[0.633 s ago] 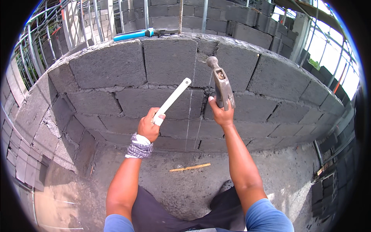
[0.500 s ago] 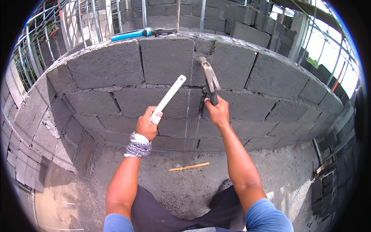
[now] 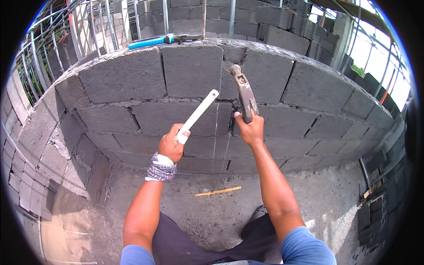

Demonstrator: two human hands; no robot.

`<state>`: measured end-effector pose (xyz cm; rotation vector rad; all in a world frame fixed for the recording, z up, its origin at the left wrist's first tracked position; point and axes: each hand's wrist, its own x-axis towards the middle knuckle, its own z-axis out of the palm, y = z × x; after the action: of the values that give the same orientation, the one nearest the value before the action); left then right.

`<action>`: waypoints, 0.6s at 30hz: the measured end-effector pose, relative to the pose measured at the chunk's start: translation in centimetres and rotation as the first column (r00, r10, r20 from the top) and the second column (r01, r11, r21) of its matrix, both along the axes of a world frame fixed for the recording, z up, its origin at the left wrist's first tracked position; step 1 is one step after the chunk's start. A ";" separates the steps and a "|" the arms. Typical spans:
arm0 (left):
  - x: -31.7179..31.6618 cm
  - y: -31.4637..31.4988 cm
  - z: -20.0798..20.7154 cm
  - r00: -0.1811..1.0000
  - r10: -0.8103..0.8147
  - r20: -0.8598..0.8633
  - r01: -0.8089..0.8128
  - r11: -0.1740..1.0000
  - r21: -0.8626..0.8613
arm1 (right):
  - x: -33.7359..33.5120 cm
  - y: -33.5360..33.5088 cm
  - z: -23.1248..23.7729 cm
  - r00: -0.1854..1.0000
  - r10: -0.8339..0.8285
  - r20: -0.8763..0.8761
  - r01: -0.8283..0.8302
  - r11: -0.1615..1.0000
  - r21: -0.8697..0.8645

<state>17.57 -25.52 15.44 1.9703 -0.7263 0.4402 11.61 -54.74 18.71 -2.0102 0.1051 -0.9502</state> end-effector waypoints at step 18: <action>0.6 -3.2 2.5 0.978 0.016 0.209 -0.013 1.000 -0.018 | -3.6 -0.7 3.7 0.883 0.317 0.347 -0.369 0.925 0.094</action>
<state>18.13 -28.76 17.89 1.9328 -0.8374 0.6681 7.97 -55.43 22.44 -1.6285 -0.3418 -0.9928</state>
